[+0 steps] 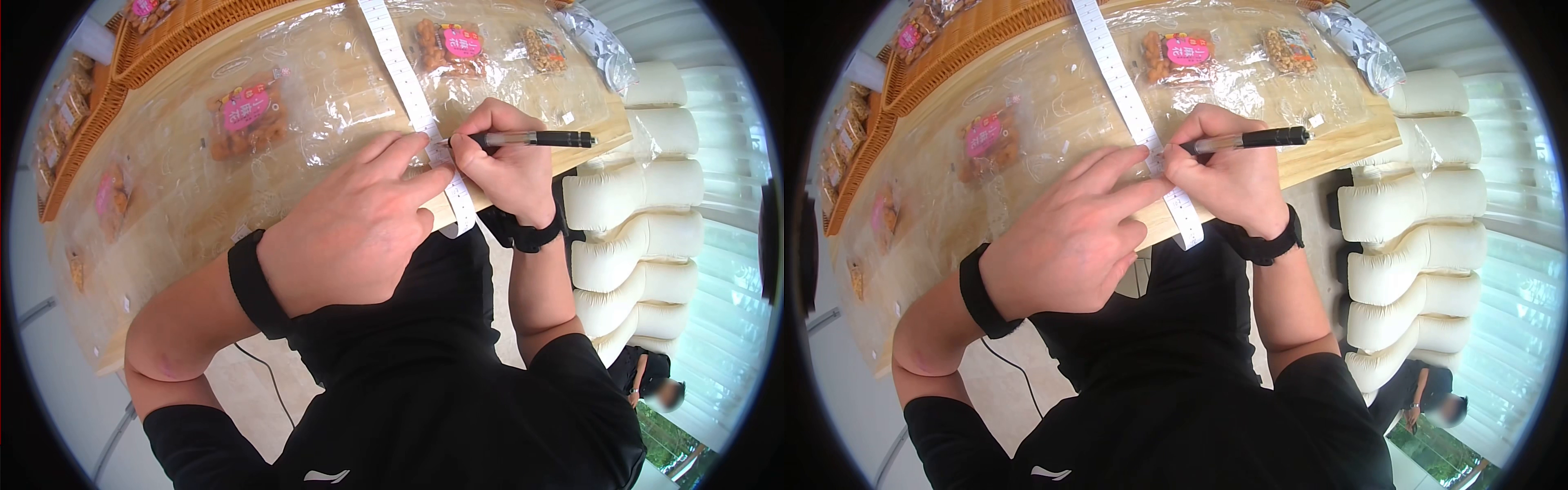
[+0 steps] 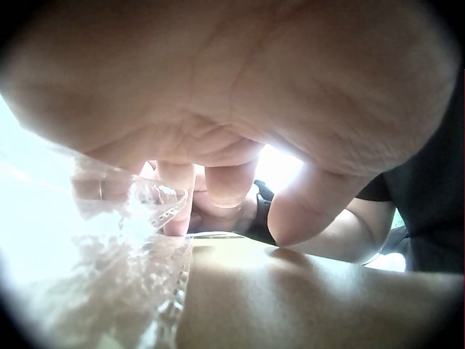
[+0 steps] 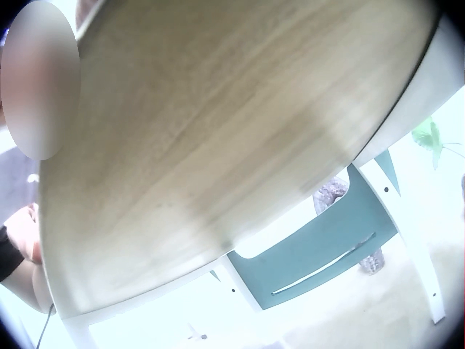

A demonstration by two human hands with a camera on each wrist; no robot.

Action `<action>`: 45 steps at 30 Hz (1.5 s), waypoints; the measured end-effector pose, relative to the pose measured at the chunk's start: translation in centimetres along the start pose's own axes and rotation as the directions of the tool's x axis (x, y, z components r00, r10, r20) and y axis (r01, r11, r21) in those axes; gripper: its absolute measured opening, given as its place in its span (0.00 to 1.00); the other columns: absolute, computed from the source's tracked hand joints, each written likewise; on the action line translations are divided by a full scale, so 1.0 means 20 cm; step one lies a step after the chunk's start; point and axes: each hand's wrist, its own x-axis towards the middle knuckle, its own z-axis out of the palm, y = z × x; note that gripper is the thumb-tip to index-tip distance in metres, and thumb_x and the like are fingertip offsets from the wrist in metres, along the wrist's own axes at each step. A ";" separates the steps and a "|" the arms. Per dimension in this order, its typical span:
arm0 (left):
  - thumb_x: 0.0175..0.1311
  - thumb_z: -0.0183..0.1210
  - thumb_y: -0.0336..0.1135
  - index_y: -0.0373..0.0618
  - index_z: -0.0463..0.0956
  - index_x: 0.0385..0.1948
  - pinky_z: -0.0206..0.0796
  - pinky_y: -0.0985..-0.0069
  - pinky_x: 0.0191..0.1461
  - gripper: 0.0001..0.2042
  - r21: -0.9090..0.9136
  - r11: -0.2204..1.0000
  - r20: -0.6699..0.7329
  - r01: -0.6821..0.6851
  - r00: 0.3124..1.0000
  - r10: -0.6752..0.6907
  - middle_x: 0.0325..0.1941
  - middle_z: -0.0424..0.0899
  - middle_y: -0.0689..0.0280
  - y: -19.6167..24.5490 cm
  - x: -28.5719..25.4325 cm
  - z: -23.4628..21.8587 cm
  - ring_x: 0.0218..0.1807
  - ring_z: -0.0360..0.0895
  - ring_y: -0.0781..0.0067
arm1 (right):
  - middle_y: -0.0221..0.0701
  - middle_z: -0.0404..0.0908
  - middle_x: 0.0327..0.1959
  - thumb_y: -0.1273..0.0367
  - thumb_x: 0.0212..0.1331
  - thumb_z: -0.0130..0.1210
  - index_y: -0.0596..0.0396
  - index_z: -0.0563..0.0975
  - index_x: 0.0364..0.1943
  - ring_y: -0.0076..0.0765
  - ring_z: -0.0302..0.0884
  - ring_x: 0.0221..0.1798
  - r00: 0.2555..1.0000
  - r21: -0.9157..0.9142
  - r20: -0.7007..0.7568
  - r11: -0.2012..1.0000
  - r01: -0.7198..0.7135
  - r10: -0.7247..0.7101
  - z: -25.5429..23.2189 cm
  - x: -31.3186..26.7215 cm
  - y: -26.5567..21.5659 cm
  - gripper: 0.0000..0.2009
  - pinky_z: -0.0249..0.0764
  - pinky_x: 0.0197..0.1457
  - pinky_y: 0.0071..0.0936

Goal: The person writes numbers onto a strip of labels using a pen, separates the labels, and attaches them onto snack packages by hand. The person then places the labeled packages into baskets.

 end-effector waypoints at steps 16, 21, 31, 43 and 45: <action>0.43 0.61 0.27 0.31 0.82 0.21 0.61 0.55 0.69 0.06 0.003 1.000 -0.013 -0.001 1.000 0.001 0.54 0.79 0.54 0.00 0.00 0.01 0.63 0.69 0.45 | 0.24 0.76 0.20 0.76 0.48 0.61 0.59 0.77 0.24 0.16 0.69 0.24 0.994 0.034 -0.102 0.999 -0.031 0.034 0.03 0.01 -0.01 0.03 0.67 0.28 0.18; 0.43 0.61 0.27 0.32 0.82 0.21 0.60 0.55 0.70 0.06 0.001 1.000 0.002 0.009 1.000 -0.009 0.55 0.79 0.54 0.00 0.00 0.00 0.63 0.69 0.45 | 0.24 0.75 0.20 0.77 0.49 0.59 0.59 0.76 0.23 0.15 0.69 0.25 0.997 0.078 -0.077 0.997 0.001 0.005 0.02 0.00 0.01 0.03 0.66 0.28 0.18; 0.45 0.60 0.27 0.27 0.79 0.20 0.61 0.56 0.69 0.08 0.018 1.000 -0.023 0.016 1.000 -0.016 0.56 0.77 0.44 0.01 0.00 0.00 0.63 0.70 0.44 | 0.24 0.76 0.24 0.77 0.58 0.59 0.59 0.75 0.31 0.15 0.70 0.26 0.986 0.300 -0.155 0.954 -0.010 0.059 -0.02 -0.01 0.02 0.04 0.65 0.29 0.16; 0.44 0.59 0.26 0.27 0.79 0.18 0.63 0.59 0.68 0.07 0.001 1.000 0.048 0.026 0.999 -0.026 0.53 0.78 0.46 0.01 0.00 -0.01 0.60 0.72 0.47 | 0.24 0.81 0.25 0.77 0.54 0.62 0.60 0.79 0.31 0.14 0.73 0.29 0.997 0.234 -0.068 0.972 -0.022 0.039 -0.01 -0.01 -0.01 0.03 0.71 0.33 0.17; 0.44 0.59 0.26 0.27 0.79 0.18 0.62 0.59 0.68 0.07 -0.013 1.000 0.051 0.027 0.998 -0.026 0.53 0.78 0.46 0.01 0.00 -0.01 0.61 0.71 0.47 | 0.24 0.80 0.25 0.76 0.53 0.62 0.60 0.79 0.30 0.14 0.73 0.29 0.996 0.226 -0.076 0.974 -0.018 0.036 0.00 0.00 0.00 0.03 0.71 0.32 0.17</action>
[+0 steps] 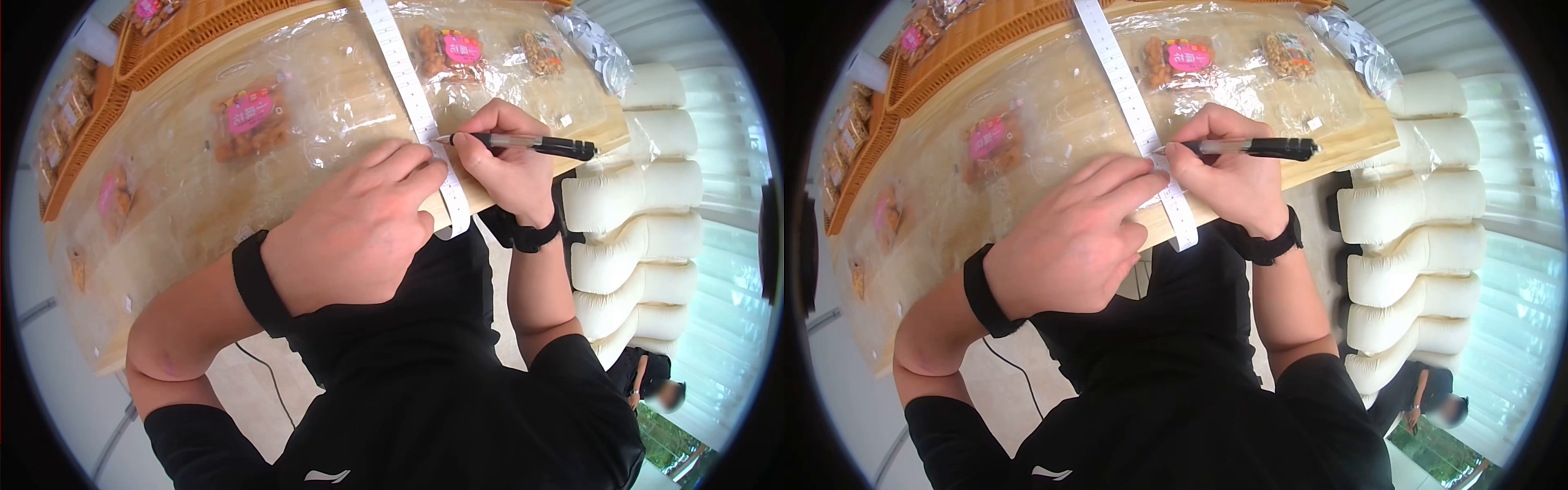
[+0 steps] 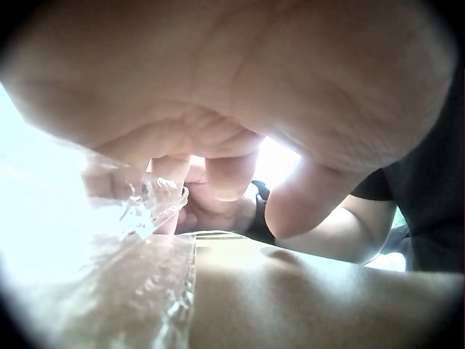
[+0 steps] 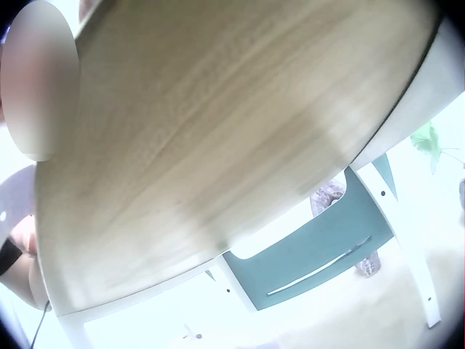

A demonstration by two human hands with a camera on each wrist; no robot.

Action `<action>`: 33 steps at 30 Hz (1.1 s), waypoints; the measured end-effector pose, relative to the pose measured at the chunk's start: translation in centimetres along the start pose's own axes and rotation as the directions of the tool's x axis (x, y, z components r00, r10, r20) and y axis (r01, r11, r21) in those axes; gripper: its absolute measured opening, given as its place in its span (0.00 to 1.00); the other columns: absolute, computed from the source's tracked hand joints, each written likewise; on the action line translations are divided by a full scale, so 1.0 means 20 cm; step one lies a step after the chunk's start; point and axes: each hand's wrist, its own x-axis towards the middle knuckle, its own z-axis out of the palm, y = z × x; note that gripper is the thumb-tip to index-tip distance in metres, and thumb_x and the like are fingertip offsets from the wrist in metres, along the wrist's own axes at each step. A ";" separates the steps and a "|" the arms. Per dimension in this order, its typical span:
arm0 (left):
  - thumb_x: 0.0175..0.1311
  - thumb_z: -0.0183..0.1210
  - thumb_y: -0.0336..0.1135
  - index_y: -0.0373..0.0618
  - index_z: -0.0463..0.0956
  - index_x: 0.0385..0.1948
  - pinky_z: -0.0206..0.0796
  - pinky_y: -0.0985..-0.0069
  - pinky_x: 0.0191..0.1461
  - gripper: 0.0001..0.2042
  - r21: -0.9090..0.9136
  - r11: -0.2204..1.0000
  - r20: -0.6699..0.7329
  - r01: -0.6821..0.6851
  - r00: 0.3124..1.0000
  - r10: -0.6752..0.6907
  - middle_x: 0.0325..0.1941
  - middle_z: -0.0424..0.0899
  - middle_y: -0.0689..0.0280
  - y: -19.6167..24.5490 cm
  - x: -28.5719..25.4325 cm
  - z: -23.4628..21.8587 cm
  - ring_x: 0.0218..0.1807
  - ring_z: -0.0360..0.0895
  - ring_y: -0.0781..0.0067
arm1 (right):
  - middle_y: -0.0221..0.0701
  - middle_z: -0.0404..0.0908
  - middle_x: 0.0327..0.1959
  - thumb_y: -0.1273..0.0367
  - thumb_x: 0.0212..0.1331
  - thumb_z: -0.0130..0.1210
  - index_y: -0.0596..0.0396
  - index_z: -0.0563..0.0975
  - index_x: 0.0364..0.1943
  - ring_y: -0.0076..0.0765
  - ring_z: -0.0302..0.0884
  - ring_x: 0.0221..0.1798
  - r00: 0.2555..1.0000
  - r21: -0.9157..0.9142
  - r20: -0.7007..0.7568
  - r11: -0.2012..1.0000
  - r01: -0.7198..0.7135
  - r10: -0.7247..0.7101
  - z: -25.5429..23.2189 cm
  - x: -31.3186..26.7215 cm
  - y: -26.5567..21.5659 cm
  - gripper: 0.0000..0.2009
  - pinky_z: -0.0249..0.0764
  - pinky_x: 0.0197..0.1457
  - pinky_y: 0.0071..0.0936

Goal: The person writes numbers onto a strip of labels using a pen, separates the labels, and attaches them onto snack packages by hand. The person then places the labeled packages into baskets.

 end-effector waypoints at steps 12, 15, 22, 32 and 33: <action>0.46 0.59 0.26 0.29 0.81 0.20 0.58 0.54 0.71 0.07 0.020 1.000 -0.007 -0.014 1.000 0.014 0.55 0.79 0.49 0.00 0.01 0.00 0.64 0.69 0.45 | 0.24 0.80 0.25 0.77 0.53 0.61 0.60 0.78 0.30 0.14 0.73 0.29 0.999 0.118 0.031 0.992 -0.036 0.032 -0.01 -0.01 -0.02 0.03 0.70 0.32 0.17; 0.46 0.59 0.26 0.29 0.81 0.20 0.58 0.54 0.71 0.07 0.020 1.000 -0.022 -0.020 1.000 0.020 0.55 0.78 0.49 -0.01 0.00 0.01 0.65 0.69 0.45 | 0.24 0.80 0.25 0.77 0.53 0.62 0.61 0.77 0.29 0.14 0.73 0.28 0.999 0.080 0.054 0.997 -0.011 0.006 -0.02 -0.01 -0.01 0.04 0.70 0.31 0.16; 0.45 0.59 0.26 0.29 0.81 0.21 0.59 0.54 0.70 0.07 0.014 0.999 -0.057 -0.035 0.998 0.036 0.55 0.78 0.49 -0.01 0.00 0.01 0.64 0.69 0.44 | 0.25 0.78 0.20 0.75 0.51 0.63 0.60 0.77 0.25 0.15 0.71 0.25 0.999 -0.137 0.031 0.990 0.026 -0.022 0.00 0.00 0.00 0.05 0.69 0.29 0.19; 0.45 0.60 0.26 0.29 0.81 0.21 0.60 0.55 0.70 0.07 0.025 0.999 -0.047 -0.035 0.998 0.036 0.53 0.79 0.49 -0.01 0.00 0.01 0.63 0.70 0.44 | 0.26 0.76 0.19 0.74 0.48 0.63 0.59 0.77 0.24 0.16 0.70 0.24 0.996 -0.180 0.042 0.980 0.082 -0.076 0.00 0.00 0.01 0.05 0.67 0.27 0.20; 0.45 0.60 0.26 0.29 0.81 0.20 0.60 0.55 0.69 0.07 0.022 0.999 -0.059 -0.035 0.998 0.036 0.53 0.79 0.49 -0.01 0.00 0.02 0.63 0.70 0.44 | 0.26 0.76 0.19 0.74 0.48 0.63 0.59 0.77 0.24 0.16 0.70 0.24 0.996 -0.180 0.042 0.980 0.082 -0.075 0.00 0.00 0.02 0.05 0.67 0.27 0.20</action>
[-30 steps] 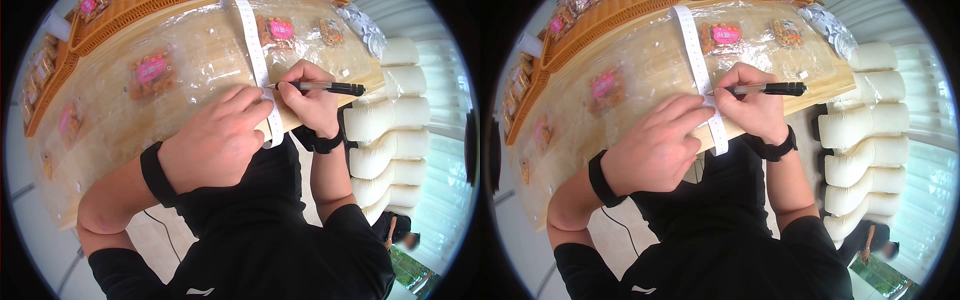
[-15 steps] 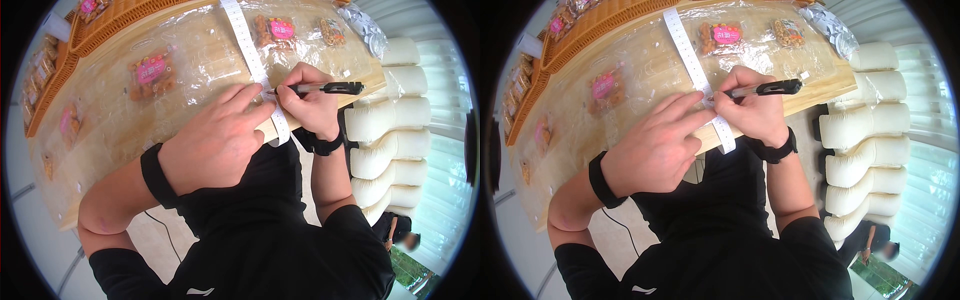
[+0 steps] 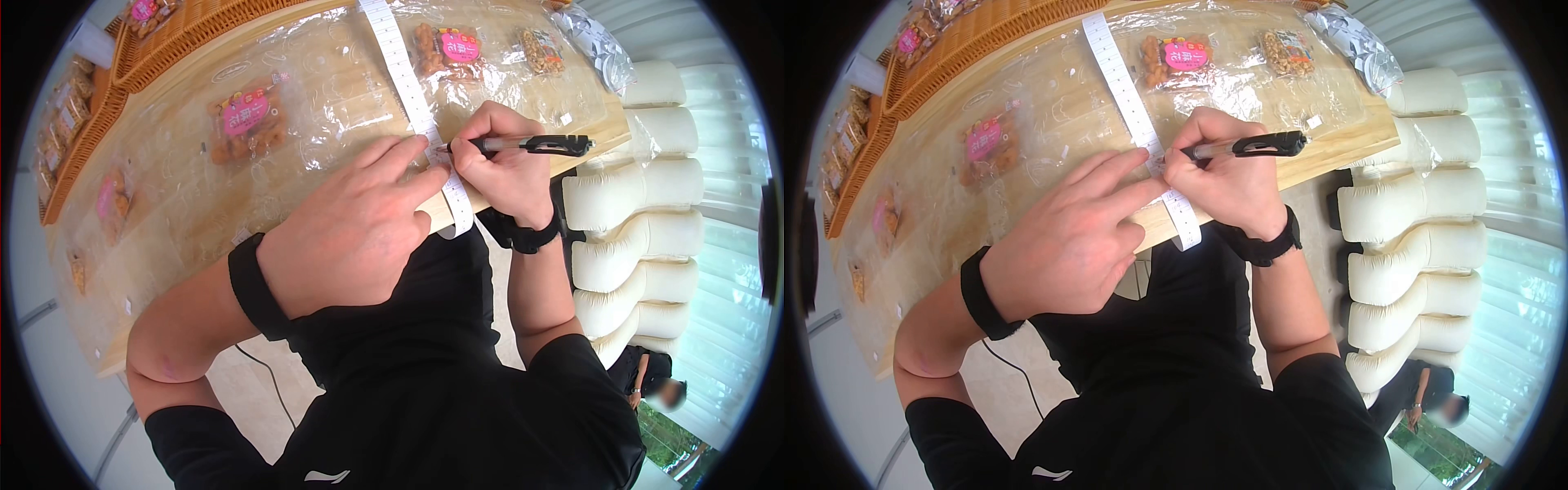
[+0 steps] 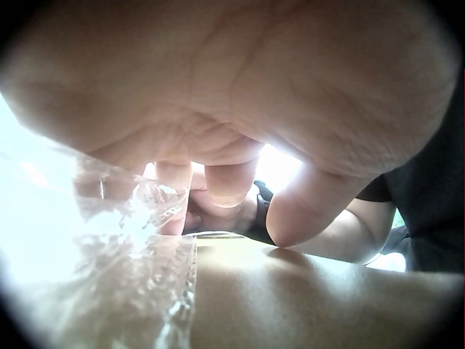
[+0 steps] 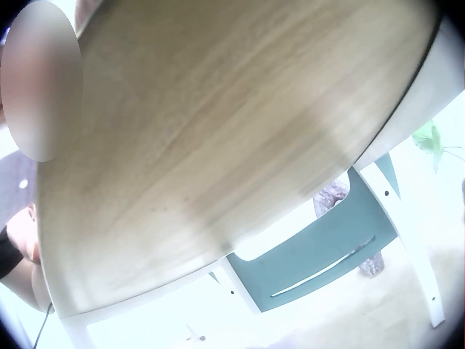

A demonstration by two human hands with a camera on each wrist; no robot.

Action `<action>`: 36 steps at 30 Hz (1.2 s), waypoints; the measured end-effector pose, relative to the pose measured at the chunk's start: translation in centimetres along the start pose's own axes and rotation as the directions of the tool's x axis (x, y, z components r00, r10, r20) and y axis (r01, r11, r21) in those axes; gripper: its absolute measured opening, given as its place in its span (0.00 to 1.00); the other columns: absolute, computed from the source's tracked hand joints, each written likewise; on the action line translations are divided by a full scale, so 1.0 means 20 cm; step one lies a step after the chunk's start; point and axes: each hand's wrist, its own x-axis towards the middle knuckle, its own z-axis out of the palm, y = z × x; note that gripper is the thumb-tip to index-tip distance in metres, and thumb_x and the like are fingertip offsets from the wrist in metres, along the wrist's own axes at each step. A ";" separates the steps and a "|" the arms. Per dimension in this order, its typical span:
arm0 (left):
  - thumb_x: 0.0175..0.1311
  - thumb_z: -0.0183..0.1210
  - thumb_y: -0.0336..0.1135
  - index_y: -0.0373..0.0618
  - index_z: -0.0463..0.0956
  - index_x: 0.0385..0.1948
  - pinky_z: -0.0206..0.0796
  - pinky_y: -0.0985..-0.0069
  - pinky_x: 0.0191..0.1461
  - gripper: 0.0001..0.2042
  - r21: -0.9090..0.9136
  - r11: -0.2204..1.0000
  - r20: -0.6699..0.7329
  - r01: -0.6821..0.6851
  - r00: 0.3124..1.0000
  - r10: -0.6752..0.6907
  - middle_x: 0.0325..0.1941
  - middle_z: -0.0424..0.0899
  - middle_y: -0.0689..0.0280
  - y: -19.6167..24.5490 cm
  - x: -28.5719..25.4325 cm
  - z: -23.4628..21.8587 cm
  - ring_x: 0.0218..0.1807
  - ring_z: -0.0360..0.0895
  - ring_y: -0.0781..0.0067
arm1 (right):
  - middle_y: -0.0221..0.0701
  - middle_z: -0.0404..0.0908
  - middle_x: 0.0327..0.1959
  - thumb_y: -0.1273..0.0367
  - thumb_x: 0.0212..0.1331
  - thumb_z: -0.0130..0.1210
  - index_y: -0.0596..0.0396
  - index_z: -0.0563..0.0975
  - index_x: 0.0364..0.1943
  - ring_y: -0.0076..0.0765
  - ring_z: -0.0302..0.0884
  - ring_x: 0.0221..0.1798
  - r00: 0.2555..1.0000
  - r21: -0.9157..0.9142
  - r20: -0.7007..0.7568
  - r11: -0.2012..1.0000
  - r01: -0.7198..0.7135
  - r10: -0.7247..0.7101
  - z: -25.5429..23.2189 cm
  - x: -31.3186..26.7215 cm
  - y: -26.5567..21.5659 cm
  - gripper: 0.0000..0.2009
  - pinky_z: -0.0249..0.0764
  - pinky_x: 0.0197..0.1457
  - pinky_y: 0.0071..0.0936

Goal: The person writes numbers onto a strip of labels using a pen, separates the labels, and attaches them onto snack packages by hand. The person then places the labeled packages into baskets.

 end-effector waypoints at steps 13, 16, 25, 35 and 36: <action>0.44 0.60 0.26 0.29 0.81 0.20 0.60 0.54 0.69 0.07 -0.011 1.000 -0.003 0.004 1.000 -0.004 0.54 0.78 0.49 0.00 0.00 0.00 0.63 0.69 0.44 | 0.26 0.76 0.19 0.75 0.49 0.62 0.59 0.77 0.23 0.16 0.70 0.24 0.998 0.028 -0.042 0.999 -0.034 0.035 0.01 0.00 -0.01 0.05 0.67 0.27 0.21; 0.44 0.60 0.26 0.29 0.81 0.20 0.60 0.54 0.69 0.07 -0.009 1.000 -0.011 0.005 1.000 -0.005 0.54 0.78 0.49 0.00 -0.01 0.01 0.63 0.69 0.44 | 0.26 0.76 0.19 0.75 0.48 0.62 0.59 0.76 0.23 0.16 0.69 0.23 0.998 0.043 -0.052 0.998 -0.042 0.044 0.01 0.00 0.00 0.05 0.67 0.27 0.20; 0.44 0.60 0.26 0.29 0.81 0.20 0.60 0.54 0.70 0.07 -0.008 1.000 0.002 0.006 1.000 -0.006 0.54 0.79 0.49 0.00 0.00 0.00 0.63 0.69 0.44 | 0.25 0.75 0.18 0.76 0.48 0.61 0.59 0.75 0.22 0.15 0.67 0.24 1.000 -0.005 -0.023 1.000 -0.018 0.018 0.00 0.00 0.00 0.05 0.65 0.27 0.20; 0.43 0.60 0.26 0.29 0.81 0.20 0.61 0.56 0.69 0.07 -0.004 1.000 -0.007 0.002 1.000 -0.002 0.55 0.79 0.49 0.00 0.00 0.00 0.63 0.69 0.45 | 0.25 0.78 0.20 0.76 0.49 0.61 0.60 0.77 0.24 0.15 0.71 0.25 0.998 0.032 -0.041 0.999 -0.040 0.041 -0.01 0.00 -0.01 0.04 0.68 0.29 0.18; 0.43 0.60 0.26 0.29 0.81 0.20 0.61 0.56 0.69 0.07 -0.009 1.000 -0.004 0.005 1.000 -0.005 0.55 0.79 0.49 0.00 0.00 0.00 0.64 0.69 0.45 | 0.25 0.78 0.20 0.76 0.49 0.61 0.60 0.77 0.24 0.15 0.71 0.25 0.998 0.032 -0.042 0.999 -0.039 0.040 -0.01 0.00 -0.01 0.04 0.68 0.29 0.18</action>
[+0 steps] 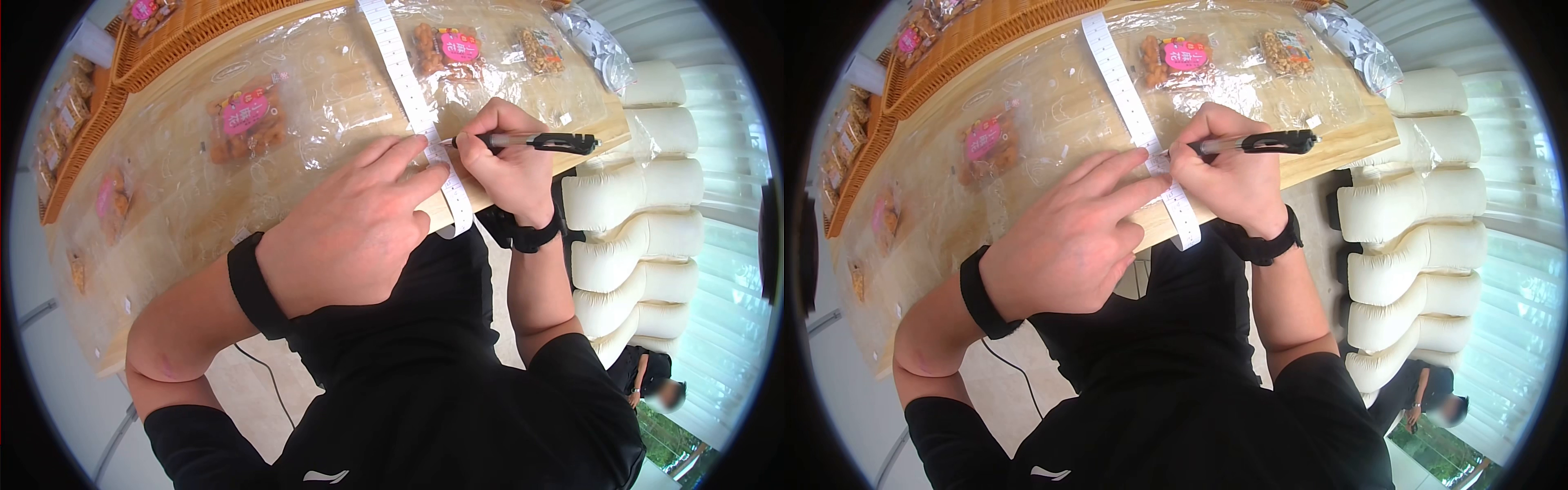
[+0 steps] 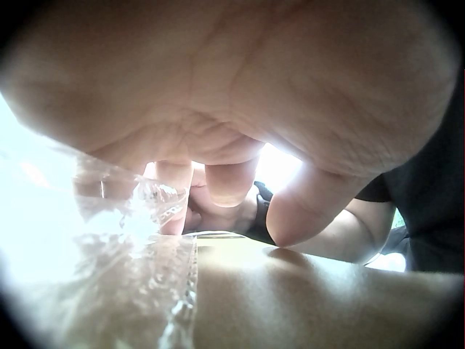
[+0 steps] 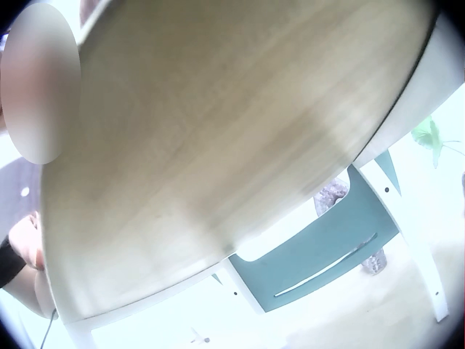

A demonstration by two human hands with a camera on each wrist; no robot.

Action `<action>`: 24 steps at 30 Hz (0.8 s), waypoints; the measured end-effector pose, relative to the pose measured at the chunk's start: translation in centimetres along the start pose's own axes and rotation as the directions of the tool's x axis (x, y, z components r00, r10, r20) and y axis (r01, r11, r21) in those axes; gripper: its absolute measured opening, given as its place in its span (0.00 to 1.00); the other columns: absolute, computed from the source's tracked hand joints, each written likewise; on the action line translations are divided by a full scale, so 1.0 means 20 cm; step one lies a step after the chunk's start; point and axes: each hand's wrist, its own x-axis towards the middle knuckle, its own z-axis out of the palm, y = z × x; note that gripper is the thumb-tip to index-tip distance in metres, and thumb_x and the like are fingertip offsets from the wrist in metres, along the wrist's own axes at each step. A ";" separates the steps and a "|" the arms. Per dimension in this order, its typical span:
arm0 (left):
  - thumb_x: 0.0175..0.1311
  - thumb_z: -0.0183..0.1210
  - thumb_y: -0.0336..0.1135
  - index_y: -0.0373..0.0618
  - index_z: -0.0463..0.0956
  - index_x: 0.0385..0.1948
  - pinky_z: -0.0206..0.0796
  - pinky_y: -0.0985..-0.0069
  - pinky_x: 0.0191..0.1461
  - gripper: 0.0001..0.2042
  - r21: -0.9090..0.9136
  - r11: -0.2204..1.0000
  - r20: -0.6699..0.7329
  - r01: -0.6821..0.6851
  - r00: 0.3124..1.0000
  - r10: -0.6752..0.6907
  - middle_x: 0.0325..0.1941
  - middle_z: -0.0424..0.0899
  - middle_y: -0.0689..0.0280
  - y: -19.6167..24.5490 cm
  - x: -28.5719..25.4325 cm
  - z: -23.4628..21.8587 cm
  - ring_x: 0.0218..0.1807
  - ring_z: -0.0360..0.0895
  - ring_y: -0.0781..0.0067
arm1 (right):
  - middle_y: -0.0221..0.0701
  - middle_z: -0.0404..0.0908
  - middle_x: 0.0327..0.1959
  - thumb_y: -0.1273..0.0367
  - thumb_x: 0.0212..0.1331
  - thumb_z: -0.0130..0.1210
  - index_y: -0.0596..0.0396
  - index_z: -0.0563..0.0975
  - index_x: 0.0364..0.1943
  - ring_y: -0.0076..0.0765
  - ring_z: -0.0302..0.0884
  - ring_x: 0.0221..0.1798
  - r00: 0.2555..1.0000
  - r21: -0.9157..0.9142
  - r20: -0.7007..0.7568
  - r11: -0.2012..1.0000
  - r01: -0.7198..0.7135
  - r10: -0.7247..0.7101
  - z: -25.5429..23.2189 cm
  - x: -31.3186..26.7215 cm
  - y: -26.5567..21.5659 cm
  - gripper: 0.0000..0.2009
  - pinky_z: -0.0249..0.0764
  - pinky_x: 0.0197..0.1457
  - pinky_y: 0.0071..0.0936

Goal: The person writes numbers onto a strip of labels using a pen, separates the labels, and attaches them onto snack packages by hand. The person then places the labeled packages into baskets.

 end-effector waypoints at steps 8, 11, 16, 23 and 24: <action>0.41 0.61 0.26 0.29 0.80 0.19 0.62 0.59 0.68 0.07 -0.024 1.000 0.016 -0.010 1.000 0.011 0.55 0.79 0.48 0.00 0.01 0.00 0.62 0.71 0.48 | 0.25 0.79 0.24 0.78 0.52 0.59 0.60 0.76 0.27 0.16 0.73 0.27 0.998 0.222 0.035 0.973 -0.067 0.060 -0.02 -0.01 0.00 0.03 0.70 0.31 0.17; 0.40 0.61 0.26 0.28 0.80 0.20 0.63 0.59 0.68 0.07 0.001 1.000 0.033 -0.007 0.999 0.007 0.55 0.79 0.47 0.00 0.00 0.00 0.61 0.72 0.50 | 0.26 0.79 0.24 0.78 0.53 0.59 0.60 0.75 0.27 0.16 0.74 0.27 0.999 0.201 0.047 0.979 -0.024 0.014 -0.03 -0.01 0.01 0.03 0.70 0.31 0.17; 0.42 0.62 0.26 0.29 0.80 0.21 0.60 0.59 0.71 0.07 -0.001 1.000 0.010 -0.003 1.000 0.003 0.58 0.78 0.47 0.00 -0.01 0.00 0.66 0.70 0.49 | 0.26 0.79 0.24 0.77 0.53 0.60 0.60 0.76 0.28 0.16 0.73 0.27 0.996 0.208 0.054 0.975 -0.082 0.072 -0.02 -0.01 -0.01 0.04 0.70 0.30 0.17; 0.43 0.62 0.27 0.30 0.81 0.22 0.55 0.57 0.75 0.07 0.018 1.000 0.076 0.012 0.997 -0.013 0.61 0.76 0.46 0.01 -0.01 -0.01 0.69 0.67 0.47 | 0.25 0.79 0.24 0.78 0.53 0.61 0.61 0.77 0.30 0.15 0.74 0.27 0.997 0.229 -0.035 0.972 -0.052 0.062 -0.01 -0.03 -0.01 0.03 0.70 0.30 0.17; 0.43 0.62 0.28 0.30 0.81 0.22 0.55 0.56 0.75 0.08 0.022 1.000 0.071 0.012 0.997 -0.014 0.61 0.76 0.46 0.01 -0.01 -0.01 0.69 0.67 0.47 | 0.25 0.79 0.24 0.78 0.53 0.61 0.61 0.77 0.30 0.15 0.74 0.27 0.997 0.229 -0.035 0.972 -0.052 0.062 -0.01 -0.03 -0.01 0.03 0.70 0.30 0.17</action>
